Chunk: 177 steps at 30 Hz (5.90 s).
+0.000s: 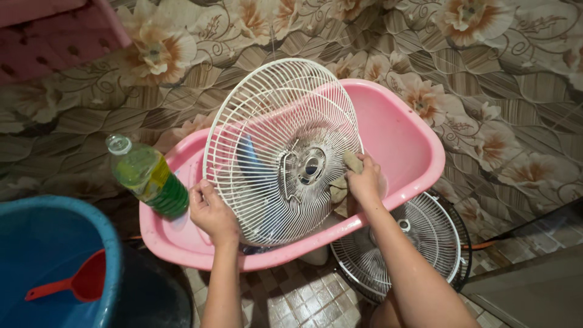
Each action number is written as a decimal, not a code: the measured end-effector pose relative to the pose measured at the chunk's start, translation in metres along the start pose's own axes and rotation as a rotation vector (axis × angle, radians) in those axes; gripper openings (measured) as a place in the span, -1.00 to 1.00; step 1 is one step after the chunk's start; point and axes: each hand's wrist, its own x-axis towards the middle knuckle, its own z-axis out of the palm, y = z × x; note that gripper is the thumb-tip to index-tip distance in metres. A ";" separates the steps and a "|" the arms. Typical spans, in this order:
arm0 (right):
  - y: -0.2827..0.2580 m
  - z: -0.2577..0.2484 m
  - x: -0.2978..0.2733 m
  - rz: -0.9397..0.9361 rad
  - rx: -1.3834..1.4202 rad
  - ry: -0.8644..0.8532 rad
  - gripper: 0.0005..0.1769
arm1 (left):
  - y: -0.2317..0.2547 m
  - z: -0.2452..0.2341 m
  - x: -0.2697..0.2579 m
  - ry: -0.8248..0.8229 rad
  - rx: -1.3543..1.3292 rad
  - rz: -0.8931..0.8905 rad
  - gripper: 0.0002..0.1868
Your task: The person scrubs a white metal fan cage with a cloth inside a pink basin filled with soapy water. They repeatedly wipe the cage, rinse the cloth, and continue scrubbing different sections of the cage.
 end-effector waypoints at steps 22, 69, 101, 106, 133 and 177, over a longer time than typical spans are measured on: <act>-0.256 -0.059 -0.007 -1.172 0.111 0.028 -0.44 | 0.101 0.102 0.058 -0.155 0.603 0.239 -0.65; -0.248 -0.117 0.086 -1.372 -0.128 -0.370 -0.62 | 0.138 0.134 0.030 -0.417 0.528 0.523 -0.77; -0.147 -0.047 0.020 -0.883 0.179 0.498 -0.68 | 0.106 0.123 0.032 -0.335 0.574 0.380 -0.61; -0.055 -0.019 -0.014 -0.659 0.181 0.067 -0.56 | 0.107 0.114 0.047 -0.340 0.668 0.322 -0.52; -0.234 -0.131 0.065 -1.071 0.150 -0.095 -0.63 | 0.127 0.134 0.040 -0.391 0.567 0.482 -0.65; -0.184 -0.138 0.119 -1.104 0.245 -0.156 -0.69 | 0.098 0.093 0.026 -0.357 0.402 0.504 -0.83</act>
